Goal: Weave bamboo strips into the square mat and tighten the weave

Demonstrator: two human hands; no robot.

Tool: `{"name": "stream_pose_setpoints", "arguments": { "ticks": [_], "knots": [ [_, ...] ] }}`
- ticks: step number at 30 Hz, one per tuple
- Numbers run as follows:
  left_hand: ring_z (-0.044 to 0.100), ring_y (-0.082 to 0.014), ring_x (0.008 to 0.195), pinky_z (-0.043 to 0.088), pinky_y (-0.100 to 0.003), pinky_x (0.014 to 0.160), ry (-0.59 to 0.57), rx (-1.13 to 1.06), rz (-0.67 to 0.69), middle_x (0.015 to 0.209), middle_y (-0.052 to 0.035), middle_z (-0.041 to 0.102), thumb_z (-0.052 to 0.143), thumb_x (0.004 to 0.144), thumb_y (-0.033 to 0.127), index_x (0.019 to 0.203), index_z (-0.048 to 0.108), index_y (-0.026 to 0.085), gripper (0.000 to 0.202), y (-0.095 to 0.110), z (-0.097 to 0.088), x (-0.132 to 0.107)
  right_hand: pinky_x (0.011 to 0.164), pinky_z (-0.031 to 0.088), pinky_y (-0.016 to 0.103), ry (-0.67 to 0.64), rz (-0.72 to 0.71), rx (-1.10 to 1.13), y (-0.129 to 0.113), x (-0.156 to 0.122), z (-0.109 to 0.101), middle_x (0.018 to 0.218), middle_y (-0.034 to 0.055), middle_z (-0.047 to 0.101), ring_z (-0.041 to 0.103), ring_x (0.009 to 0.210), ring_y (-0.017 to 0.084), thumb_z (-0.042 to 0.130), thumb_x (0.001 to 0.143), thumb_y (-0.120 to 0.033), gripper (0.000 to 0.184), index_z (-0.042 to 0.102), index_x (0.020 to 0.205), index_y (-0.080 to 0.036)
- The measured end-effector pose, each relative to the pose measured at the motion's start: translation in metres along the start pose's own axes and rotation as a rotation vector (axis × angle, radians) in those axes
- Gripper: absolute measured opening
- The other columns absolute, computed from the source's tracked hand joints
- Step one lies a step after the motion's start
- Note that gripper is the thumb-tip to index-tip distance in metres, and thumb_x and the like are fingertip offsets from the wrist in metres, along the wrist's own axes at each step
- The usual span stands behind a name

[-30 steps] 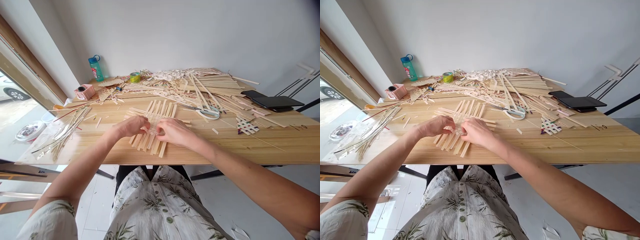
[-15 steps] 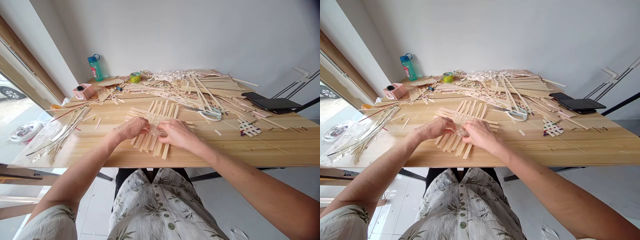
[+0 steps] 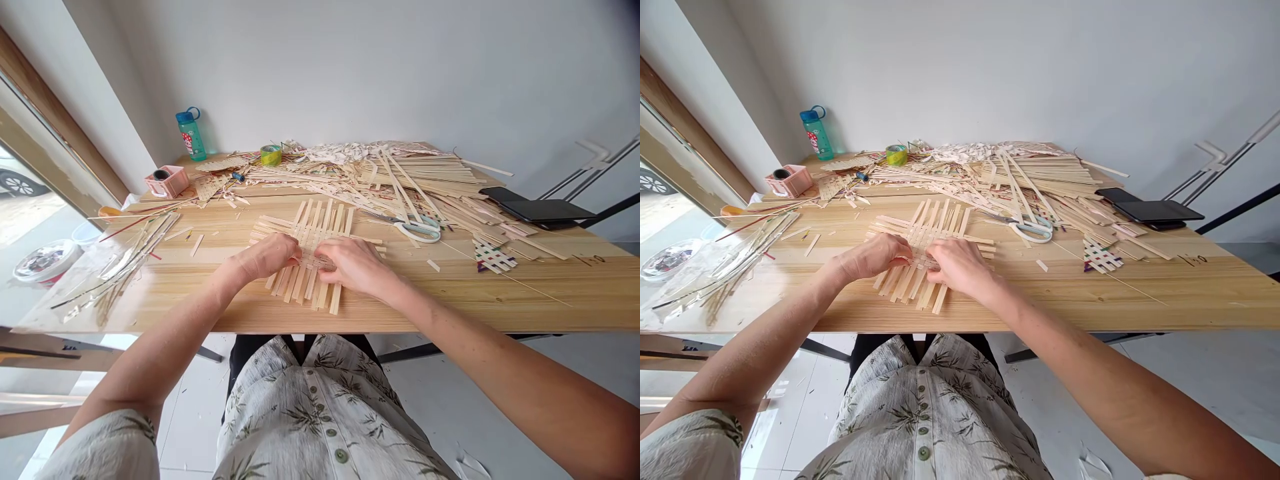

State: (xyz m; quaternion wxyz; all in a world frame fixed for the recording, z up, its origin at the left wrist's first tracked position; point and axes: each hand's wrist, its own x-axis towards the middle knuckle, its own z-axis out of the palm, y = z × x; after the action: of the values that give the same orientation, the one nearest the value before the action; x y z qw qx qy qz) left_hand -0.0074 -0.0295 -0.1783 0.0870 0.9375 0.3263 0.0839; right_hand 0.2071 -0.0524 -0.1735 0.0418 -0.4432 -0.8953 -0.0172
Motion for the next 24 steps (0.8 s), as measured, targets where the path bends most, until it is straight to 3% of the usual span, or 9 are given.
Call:
{"name": "stream_pose_setpoints", "arguments": {
  "ticks": [3, 8, 12, 17, 24],
  "knots": [
    [0.066, -0.0215, 0.080, 0.048, -0.029, 0.075, -0.006, -0.016, 0.011, 0.085, -0.0094, 0.072, 0.057, 0.091, 0.014, 0.083, 0.074, 0.014, 0.018, 0.000, -0.001, -0.002, 0.081, 0.049, 0.035, 0.007, -0.004, 0.054, 0.004, -0.001, -0.002, 0.106, 0.0091, 0.074, 0.067, 0.101, 0.029, 0.068, 0.083, -0.028, 0.022, 0.074, 0.101, -0.017],
    [0.068, -0.0207, 0.089, 0.051, -0.030, 0.083, 0.025, -0.086, 0.055, 0.096, -0.0100, 0.074, 0.055, 0.094, 0.016, 0.094, 0.073, 0.014, 0.018, -0.001, -0.008, -0.016, 0.096, 0.052, 0.038, 0.014, -0.062, 0.374, 0.025, -0.017, 0.001, 0.124, 0.0092, 0.071, 0.067, 0.111, 0.026, 0.060, 0.091, -0.027, 0.033, 0.069, 0.121, -0.017],
    [0.066, -0.0215, 0.101, 0.052, -0.033, 0.092, 0.070, -0.155, 0.095, 0.107, -0.0118, 0.073, 0.052, 0.096, 0.018, 0.099, 0.073, 0.016, 0.021, -0.003, -0.007, -0.027, 0.106, 0.048, 0.046, 0.058, -0.112, 0.411, 0.039, -0.031, 0.013, 0.132, 0.0110, 0.066, 0.063, 0.121, 0.029, 0.061, 0.084, -0.020, 0.039, 0.070, 0.122, -0.018],
    [0.066, -0.0220, 0.100, 0.052, -0.035, 0.091, 0.118, -0.220, 0.083, 0.110, -0.0130, 0.072, 0.053, 0.097, 0.024, 0.100, 0.073, 0.015, 0.022, -0.010, 0.003, -0.030, 0.100, 0.051, 0.042, 0.073, -0.114, 0.355, 0.038, -0.032, 0.014, 0.125, 0.0090, 0.070, 0.067, 0.113, 0.028, 0.063, 0.085, -0.023, 0.031, 0.072, 0.115, -0.020],
    [0.067, -0.0204, 0.097, 0.051, -0.032, 0.089, 0.029, -0.246, 0.083, 0.104, -0.0111, 0.074, 0.056, 0.096, 0.022, 0.094, 0.074, 0.016, 0.019, -0.011, -0.004, -0.023, 0.080, 0.052, 0.036, -0.008, -0.095, 0.130, 0.029, -0.021, -0.005, 0.104, 0.0051, 0.076, 0.070, 0.095, 0.026, 0.066, 0.085, -0.027, 0.021, 0.074, 0.103, -0.023]
  ]
}}
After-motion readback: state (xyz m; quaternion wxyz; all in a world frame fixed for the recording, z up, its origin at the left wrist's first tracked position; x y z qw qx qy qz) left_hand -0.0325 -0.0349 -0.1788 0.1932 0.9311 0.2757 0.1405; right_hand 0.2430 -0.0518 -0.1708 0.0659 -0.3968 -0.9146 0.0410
